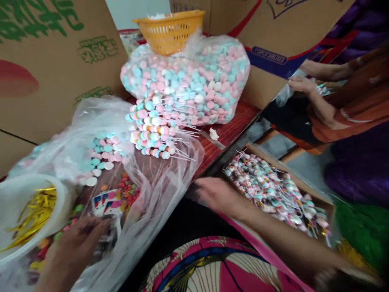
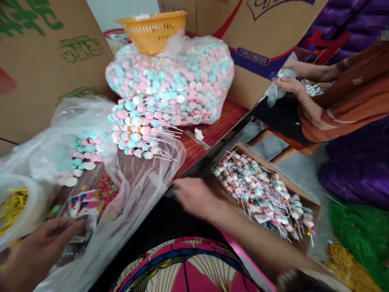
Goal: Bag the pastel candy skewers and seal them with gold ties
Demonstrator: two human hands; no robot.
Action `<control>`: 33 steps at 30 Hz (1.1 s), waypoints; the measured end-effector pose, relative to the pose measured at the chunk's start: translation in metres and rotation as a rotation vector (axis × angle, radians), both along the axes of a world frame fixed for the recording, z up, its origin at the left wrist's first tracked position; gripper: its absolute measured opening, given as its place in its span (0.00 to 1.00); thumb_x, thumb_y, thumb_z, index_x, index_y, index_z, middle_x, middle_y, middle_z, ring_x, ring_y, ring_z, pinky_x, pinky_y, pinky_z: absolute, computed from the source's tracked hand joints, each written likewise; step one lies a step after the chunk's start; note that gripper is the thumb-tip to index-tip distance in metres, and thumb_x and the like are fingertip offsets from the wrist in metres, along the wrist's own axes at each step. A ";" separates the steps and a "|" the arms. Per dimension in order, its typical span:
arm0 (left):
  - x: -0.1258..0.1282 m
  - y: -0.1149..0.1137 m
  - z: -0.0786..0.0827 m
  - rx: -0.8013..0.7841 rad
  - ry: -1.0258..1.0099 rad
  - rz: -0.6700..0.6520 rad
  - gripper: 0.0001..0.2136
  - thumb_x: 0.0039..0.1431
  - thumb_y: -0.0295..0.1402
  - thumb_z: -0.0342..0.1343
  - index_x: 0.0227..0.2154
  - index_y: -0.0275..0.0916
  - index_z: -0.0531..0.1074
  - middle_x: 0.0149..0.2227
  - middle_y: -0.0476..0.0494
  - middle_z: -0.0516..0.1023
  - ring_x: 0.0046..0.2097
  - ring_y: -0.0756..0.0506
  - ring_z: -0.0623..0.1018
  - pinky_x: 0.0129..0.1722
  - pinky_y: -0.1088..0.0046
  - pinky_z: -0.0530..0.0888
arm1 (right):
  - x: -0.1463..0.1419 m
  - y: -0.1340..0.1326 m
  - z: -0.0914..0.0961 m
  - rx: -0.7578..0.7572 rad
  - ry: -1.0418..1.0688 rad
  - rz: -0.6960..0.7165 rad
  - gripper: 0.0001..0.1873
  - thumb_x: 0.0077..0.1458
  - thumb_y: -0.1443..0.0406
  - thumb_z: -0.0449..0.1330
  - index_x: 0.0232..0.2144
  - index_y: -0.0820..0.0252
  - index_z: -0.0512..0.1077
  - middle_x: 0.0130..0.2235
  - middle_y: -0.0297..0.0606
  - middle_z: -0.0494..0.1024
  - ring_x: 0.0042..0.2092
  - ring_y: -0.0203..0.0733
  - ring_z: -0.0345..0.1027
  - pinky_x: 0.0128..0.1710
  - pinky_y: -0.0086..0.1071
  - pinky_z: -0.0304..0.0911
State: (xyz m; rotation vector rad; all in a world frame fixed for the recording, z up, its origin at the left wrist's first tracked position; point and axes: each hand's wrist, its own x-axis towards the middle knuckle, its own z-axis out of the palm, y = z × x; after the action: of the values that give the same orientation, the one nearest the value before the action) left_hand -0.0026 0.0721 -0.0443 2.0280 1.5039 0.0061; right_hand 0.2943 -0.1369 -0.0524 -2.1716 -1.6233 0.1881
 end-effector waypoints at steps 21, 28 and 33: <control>-0.012 -0.047 0.033 -0.012 -0.495 -0.082 0.12 0.60 0.36 0.50 0.25 0.36 0.71 0.24 0.49 0.72 0.27 0.50 0.70 0.29 0.76 0.65 | -0.122 0.135 0.026 -0.124 1.024 0.523 0.08 0.51 0.61 0.57 0.28 0.60 0.69 0.23 0.29 0.67 0.25 0.32 0.56 0.23 0.26 0.53; 0.000 -0.061 0.015 0.232 -0.412 0.077 0.15 0.53 0.43 0.57 0.38 0.37 0.72 0.35 0.42 0.78 0.37 0.43 0.75 0.37 0.67 0.70 | -0.128 0.136 0.011 0.261 0.723 0.439 0.13 0.57 0.62 0.51 0.21 0.58 0.61 0.21 0.30 0.64 0.25 0.32 0.56 0.25 0.27 0.53; 0.016 -0.066 0.002 0.077 -0.630 0.112 0.13 0.55 0.42 0.57 0.26 0.36 0.71 0.22 0.51 0.70 0.26 0.51 0.68 0.26 0.78 0.65 | -0.127 0.134 0.007 0.240 0.776 0.342 0.22 0.58 0.56 0.49 0.16 0.57 0.52 0.17 0.28 0.55 0.22 0.31 0.49 0.22 0.28 0.47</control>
State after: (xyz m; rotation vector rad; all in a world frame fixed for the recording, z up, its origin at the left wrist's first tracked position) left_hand 0.0136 0.0066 -0.0426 1.7570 1.2110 0.6898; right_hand 0.1673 -0.0030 -0.0454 -1.3615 -1.4247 0.7815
